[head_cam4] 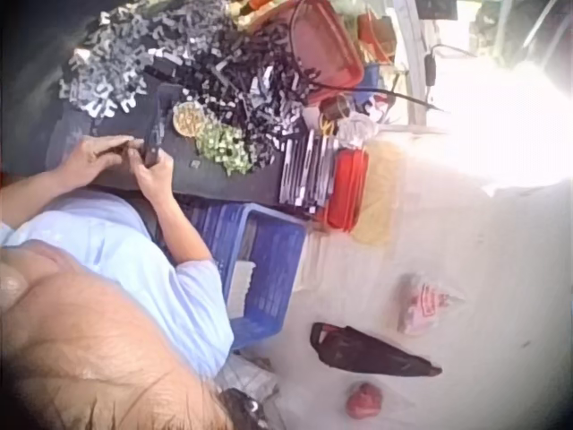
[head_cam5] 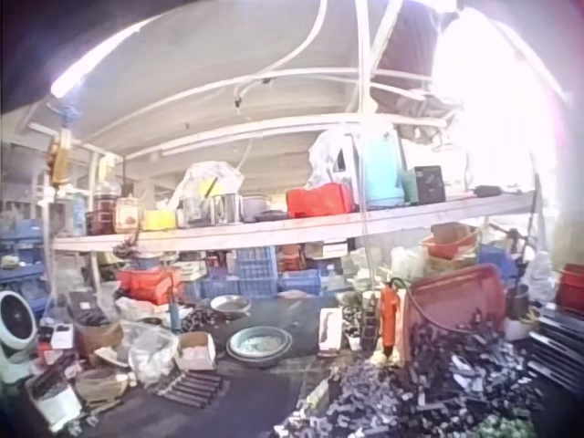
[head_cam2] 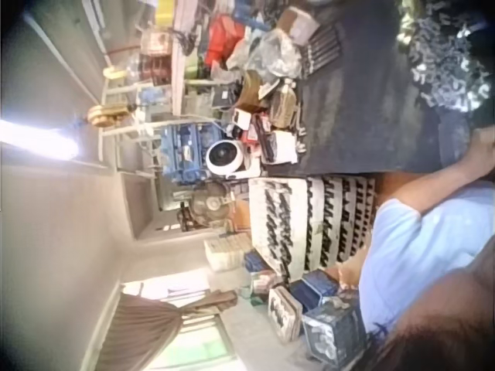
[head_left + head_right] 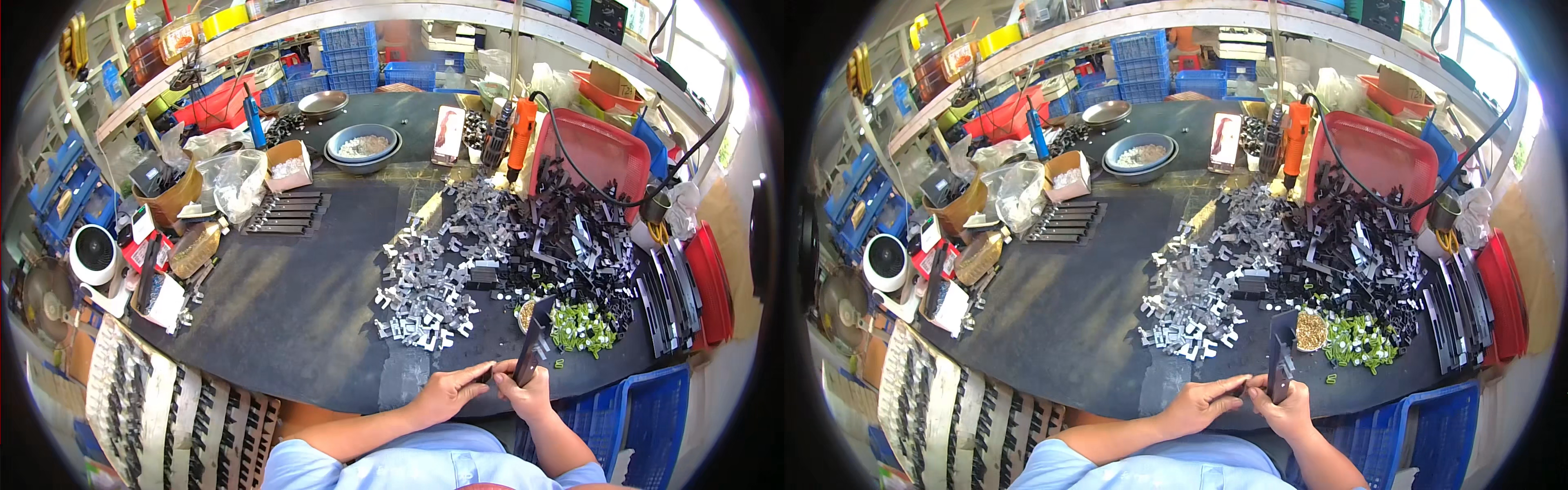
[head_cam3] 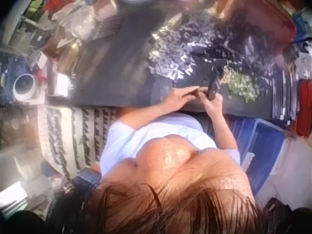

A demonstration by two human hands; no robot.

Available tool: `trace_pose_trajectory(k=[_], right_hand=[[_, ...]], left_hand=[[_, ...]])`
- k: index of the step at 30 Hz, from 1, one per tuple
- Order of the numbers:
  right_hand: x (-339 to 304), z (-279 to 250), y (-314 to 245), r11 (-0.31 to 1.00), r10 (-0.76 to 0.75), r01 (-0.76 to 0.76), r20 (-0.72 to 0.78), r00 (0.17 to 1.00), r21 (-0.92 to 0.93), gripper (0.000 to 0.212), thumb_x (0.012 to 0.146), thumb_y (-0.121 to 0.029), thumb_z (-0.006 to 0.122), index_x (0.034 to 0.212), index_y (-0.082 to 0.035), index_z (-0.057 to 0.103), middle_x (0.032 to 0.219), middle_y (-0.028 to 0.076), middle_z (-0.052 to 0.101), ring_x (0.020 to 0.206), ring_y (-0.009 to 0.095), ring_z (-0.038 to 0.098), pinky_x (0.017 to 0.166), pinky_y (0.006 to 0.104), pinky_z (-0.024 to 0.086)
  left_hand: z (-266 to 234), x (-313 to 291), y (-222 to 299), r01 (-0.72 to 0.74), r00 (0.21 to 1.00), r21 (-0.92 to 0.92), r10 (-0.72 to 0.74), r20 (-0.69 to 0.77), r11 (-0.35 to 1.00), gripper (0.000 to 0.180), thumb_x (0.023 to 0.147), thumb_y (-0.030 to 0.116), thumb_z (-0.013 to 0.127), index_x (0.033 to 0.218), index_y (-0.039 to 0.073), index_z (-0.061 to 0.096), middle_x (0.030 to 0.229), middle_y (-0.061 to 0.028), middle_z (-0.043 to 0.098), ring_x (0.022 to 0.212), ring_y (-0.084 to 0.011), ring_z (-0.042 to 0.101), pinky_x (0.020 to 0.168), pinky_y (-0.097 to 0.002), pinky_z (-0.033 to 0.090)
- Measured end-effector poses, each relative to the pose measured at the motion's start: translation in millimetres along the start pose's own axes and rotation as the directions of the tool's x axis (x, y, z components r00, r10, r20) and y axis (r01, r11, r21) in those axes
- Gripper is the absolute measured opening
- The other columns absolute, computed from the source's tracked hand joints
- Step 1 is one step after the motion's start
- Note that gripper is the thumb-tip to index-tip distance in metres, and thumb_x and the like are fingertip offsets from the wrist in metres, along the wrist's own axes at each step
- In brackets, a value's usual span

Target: Assembling small metal and plastic hardware components at a workbench.

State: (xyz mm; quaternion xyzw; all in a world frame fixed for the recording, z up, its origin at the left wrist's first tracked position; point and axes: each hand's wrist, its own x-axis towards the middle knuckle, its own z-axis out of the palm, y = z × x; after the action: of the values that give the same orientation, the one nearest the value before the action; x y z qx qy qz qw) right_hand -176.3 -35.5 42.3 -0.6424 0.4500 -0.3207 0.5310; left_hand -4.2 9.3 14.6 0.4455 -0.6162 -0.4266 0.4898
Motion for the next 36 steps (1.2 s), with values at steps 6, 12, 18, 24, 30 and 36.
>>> trace_pose_trajectory(k=[6, 12, 18, 24, 30, 36], right_hand=[[-1.7, 3.0, 4.3, 0.962, -0.155, 0.158, -0.032, 0.987, 0.222, 0.008, 0.08, -0.003, 0.064, 0.084, 0.005, 0.063, 0.075, 0.007, 0.063, 0.054, 0.008, 0.054, 0.048, 0.0212, 0.044], [-3.6, 1.9, 4.0, 0.936, -0.006, 0.016, -0.032, 0.999, 0.353, 0.009, 0.08, -0.001, 0.063, 0.085, 0.006, 0.062, 0.074, 0.007, 0.063, 0.055, 0.009, 0.056, 0.049, 0.0205, 0.045], [-1.1, 1.2, 2.5, 0.913, -0.089, 0.08, 0.002, 0.996, 0.401, 0.008, 0.079, 0.0, 0.065, 0.082, 0.007, 0.062, 0.085, 0.011, 0.063, 0.058, 0.011, 0.057, 0.048, 0.021, 0.046], [-7.0, -2.1, 15.3, 0.848, -0.047, 0.014, 0.05, 0.998, 0.53, 0.005, 0.079, 0.002, 0.063, 0.082, 0.006, 0.062, 0.094, 0.014, 0.06, 0.06, 0.011, 0.057, 0.049, 0.0211, 0.046], [-8.0, -7.4, 25.7, 0.856, -0.145, 0.066, 0.116, 0.983, 0.513, 0.007, 0.076, 0.003, 0.065, 0.083, 0.005, 0.063, 0.096, 0.013, 0.057, 0.061, 0.011, 0.055, 0.049, 0.0212, 0.045], [-5.5, -6.7, 26.8, 0.941, -0.084, 0.042, 0.111, 0.99, 0.337, 0.01, 0.079, 0.0, 0.064, 0.088, 0.003, 0.062, 0.092, 0.01, 0.062, 0.067, 0.01, 0.058, 0.053, 0.0224, 0.047]], left_hand=[[2.8, 3.1, 0.4, -0.114, 0.993, 0.159, 0.119, -0.022, 0.981, 0.046, 0.082, 0.014, 0.063, 0.126, 0.006, 0.05, 0.105, -0.0159, 0.063, 0.088, -0.0302, 0.064, 0.072, -0.0322, 0.052], [3.8, 3.6, 1.9, -0.206, 0.977, 0.175, 0.212, -0.015, 0.963, 0.045, 0.08, 0.013, 0.065, 0.123, 0.005, 0.052, 0.103, -0.0165, 0.063, 0.087, -0.0301, 0.064, 0.071, -0.0327, 0.052], [-1.8, 5.6, 4.6, -0.199, 0.978, 0.253, 0.208, -0.01, 0.947, 0.044, 0.08, 0.013, 0.065, 0.121, 0.004, 0.053, 0.103, -0.0165, 0.063, 0.087, -0.0304, 0.063, 0.071, -0.0333, 0.052], [-4.3, 3.3, 10.1, -0.165, 0.986, 0.191, 0.157, 0.055, 0.968, 0.042, 0.078, 0.009, 0.067, 0.119, 0.004, 0.056, 0.107, -0.0152, 0.063, 0.091, -0.0268, 0.065, 0.076, -0.0315, 0.053], [-3.0, 5.2, 10.2, -0.231, 0.973, 0.243, 0.222, 0.065, 0.942, 0.045, 0.075, 0.008, 0.069, 0.118, 0.003, 0.056, 0.106, -0.0154, 0.063, 0.091, -0.0281, 0.064, 0.075, -0.0321, 0.054], [-6.0, 7.2, 17.2, -0.307, 0.95, 0.459, 0.296, 0.098, 0.834, 0.047, 0.071, 0.007, 0.072, 0.115, 0.004, 0.057, 0.099, -0.0143, 0.064, 0.083, -0.0289, 0.065, 0.069, -0.033, 0.055]])
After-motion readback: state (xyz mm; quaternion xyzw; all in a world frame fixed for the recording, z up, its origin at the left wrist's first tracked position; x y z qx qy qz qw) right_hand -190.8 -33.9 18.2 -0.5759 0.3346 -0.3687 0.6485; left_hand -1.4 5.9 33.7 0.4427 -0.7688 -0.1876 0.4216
